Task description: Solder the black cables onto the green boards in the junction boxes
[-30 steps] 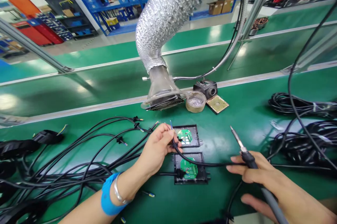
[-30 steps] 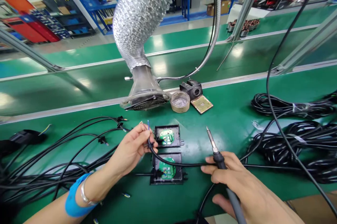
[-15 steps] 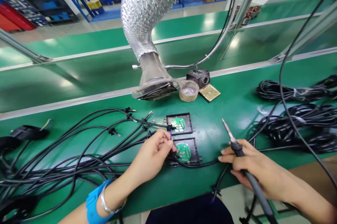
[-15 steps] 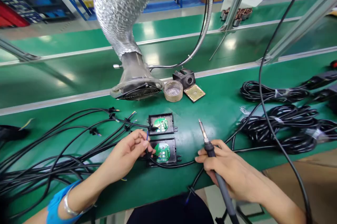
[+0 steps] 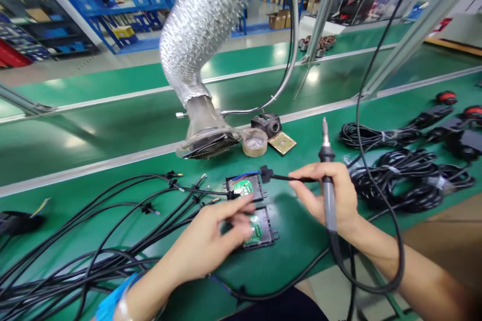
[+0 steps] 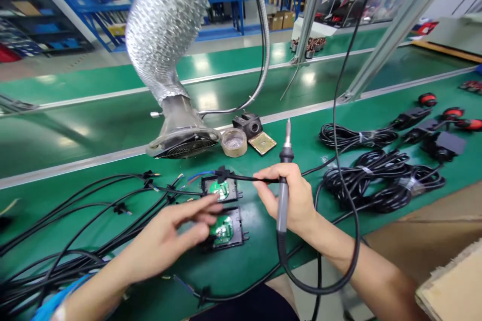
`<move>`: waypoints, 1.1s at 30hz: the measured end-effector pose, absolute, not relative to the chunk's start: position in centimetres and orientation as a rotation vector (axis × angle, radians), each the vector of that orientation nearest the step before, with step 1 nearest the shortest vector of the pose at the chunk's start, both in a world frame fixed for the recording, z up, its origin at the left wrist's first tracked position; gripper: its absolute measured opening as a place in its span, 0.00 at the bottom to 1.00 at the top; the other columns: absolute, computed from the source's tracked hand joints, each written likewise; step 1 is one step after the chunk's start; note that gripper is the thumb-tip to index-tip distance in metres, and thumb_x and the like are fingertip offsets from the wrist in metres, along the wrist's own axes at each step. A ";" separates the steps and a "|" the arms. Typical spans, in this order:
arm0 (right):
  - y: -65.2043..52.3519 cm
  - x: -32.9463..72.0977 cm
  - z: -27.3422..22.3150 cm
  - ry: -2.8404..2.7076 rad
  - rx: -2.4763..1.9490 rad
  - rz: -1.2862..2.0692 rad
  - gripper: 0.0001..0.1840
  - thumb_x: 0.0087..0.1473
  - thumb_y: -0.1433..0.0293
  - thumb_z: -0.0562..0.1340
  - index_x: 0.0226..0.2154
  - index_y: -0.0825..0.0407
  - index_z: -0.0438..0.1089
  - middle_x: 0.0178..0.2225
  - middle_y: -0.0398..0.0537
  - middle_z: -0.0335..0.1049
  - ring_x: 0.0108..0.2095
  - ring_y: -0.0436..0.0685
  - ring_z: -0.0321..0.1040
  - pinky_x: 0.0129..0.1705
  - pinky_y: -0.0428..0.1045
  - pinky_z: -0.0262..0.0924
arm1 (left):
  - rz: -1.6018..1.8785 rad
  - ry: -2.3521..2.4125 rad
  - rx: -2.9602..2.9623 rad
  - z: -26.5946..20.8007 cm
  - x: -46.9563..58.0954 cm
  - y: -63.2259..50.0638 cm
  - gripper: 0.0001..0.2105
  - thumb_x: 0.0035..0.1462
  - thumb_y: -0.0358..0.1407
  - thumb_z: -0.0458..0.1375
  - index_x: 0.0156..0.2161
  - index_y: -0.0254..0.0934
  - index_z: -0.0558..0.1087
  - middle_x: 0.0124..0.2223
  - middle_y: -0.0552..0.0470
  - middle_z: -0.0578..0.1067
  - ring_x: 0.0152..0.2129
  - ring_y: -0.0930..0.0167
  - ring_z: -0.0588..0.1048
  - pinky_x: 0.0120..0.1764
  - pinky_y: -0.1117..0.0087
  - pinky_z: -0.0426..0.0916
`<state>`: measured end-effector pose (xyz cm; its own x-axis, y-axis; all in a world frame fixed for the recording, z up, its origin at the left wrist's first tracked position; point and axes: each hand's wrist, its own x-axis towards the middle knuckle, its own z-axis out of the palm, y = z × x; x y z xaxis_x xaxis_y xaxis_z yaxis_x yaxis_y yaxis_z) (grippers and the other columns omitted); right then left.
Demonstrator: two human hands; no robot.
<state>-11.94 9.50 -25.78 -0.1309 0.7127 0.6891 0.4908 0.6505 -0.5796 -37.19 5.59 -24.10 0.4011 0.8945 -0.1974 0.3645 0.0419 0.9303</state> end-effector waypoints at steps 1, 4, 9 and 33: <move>9.9 -12.6 -25.8 -1.779 -0.988 0.244 0.17 0.51 0.74 0.66 0.39 0.49 0.58 0.33 0.43 0.73 0.34 0.52 0.73 0.38 0.48 0.69 | 0.755 1.174 1.427 -24.4 -36.4 6.5 0.18 0.58 0.42 0.57 0.52 0.41 0.72 0.53 0.47 0.74 0.45 0.64 0.74 0.48 0.63 0.69; 10.1 -13.9 -26.5 -1.830 -1.003 0.257 0.15 0.51 0.74 0.66 0.38 0.50 0.60 0.32 0.42 0.73 0.31 0.50 0.73 0.34 0.44 0.68 | 1.221 1.091 1.119 -25.0 -34.4 9.1 0.15 0.59 0.46 0.57 0.38 0.36 0.78 0.55 0.45 0.72 0.46 0.63 0.74 0.45 0.65 0.71; 9.5 -14.5 -28.0 -1.965 -0.941 0.473 0.13 0.54 0.72 0.64 0.38 0.49 0.57 0.33 0.41 0.72 0.33 0.49 0.73 0.34 0.42 0.68 | 1.347 0.887 0.830 -25.1 -33.9 10.6 0.12 0.58 0.44 0.59 0.39 0.36 0.75 0.31 0.51 0.75 0.31 0.71 0.76 0.39 0.71 0.70; 11.3 -18.6 -27.5 -1.779 -0.913 0.714 0.09 0.58 0.73 0.58 0.39 0.48 0.55 0.30 0.41 0.67 0.29 0.49 0.68 0.32 0.45 0.65 | 0.872 1.094 0.934 -24.8 -35.7 8.6 0.14 0.55 0.44 0.61 0.33 0.34 0.68 0.23 0.57 0.69 0.20 0.77 0.67 0.26 0.76 0.64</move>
<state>-18.55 11.35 -27.46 -0.2428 0.8357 0.4925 0.2634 0.5454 -0.7957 -35.68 8.64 -24.75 0.2319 0.9162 -0.3269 -0.1142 0.3593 0.9262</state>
